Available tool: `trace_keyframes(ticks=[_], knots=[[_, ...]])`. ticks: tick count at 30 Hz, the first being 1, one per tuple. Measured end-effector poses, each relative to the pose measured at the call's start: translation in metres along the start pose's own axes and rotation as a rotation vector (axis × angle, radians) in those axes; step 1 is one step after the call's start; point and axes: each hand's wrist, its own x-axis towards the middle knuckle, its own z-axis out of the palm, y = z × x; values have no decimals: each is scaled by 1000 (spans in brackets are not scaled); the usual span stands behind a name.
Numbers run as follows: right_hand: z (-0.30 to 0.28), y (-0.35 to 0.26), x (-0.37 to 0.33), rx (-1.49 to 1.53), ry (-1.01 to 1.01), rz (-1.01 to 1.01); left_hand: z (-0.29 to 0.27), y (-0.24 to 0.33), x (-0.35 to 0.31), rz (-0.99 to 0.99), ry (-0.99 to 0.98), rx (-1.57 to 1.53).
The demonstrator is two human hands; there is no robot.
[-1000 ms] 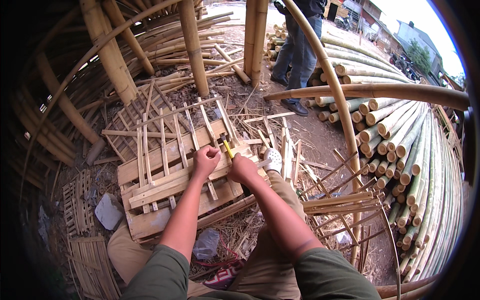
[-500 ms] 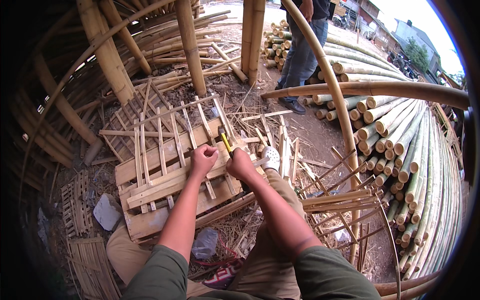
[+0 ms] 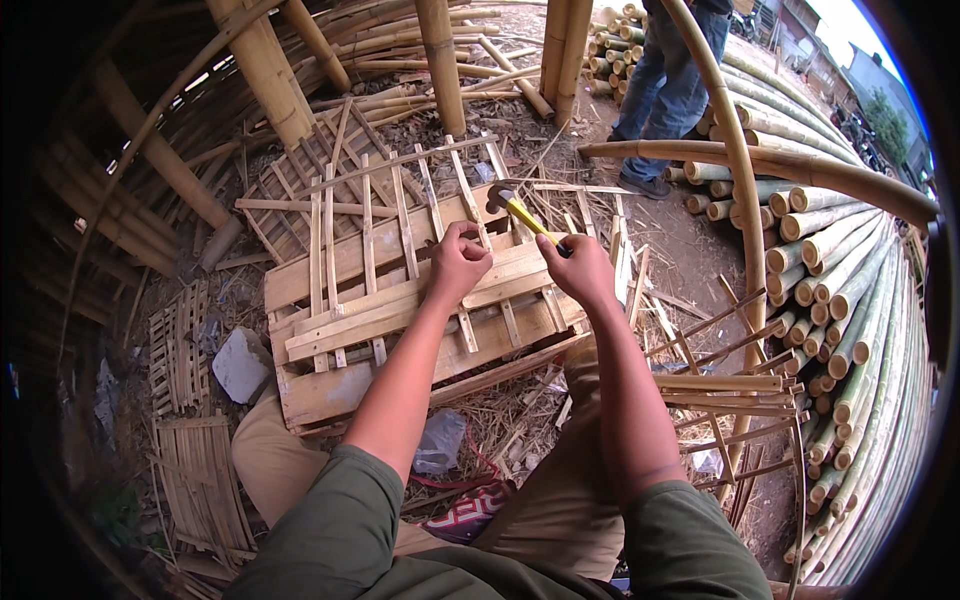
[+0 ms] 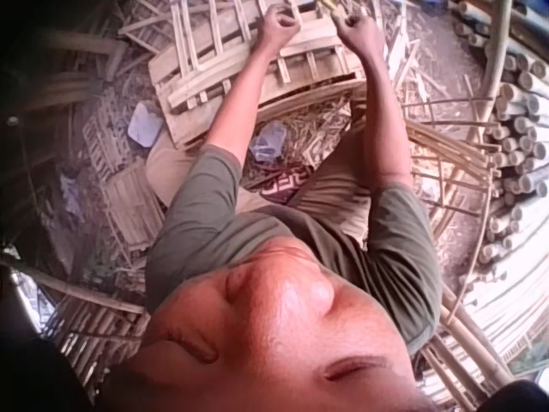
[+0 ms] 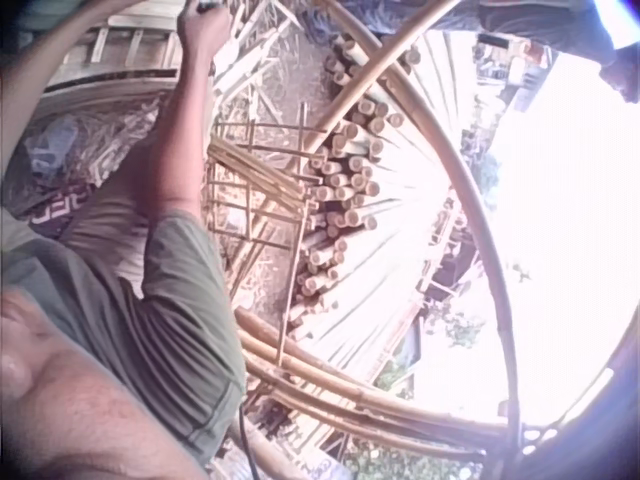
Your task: The person hammers small nails into thin bamboo slats to secure them to a frame, handling the hammer and slats by hand.
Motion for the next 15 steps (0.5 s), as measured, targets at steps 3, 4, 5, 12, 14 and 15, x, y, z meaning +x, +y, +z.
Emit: trace_keyframes(ticks=[3, 4, 5, 12, 14, 15], knots=[[8, 14, 3, -19, -53, 10, 3, 3, 1, -30, 11, 8], [8, 15, 2, -17, -55, 4, 2, 2, 0, -21, 3, 5], [7, 16, 1, -19, -45, -28, 2, 2, 0, -12, -4, 2], [-3, 21, -7, -157, -6, -81, 2, 5, -2, 0, -34, -17], [-7, 19, -9, -149, 6, -112, 0, 6, -2, -6, -36, -3], [-8, 19, -11, -148, 4, -108, -1, 6, -2, -10, -37, 8]])
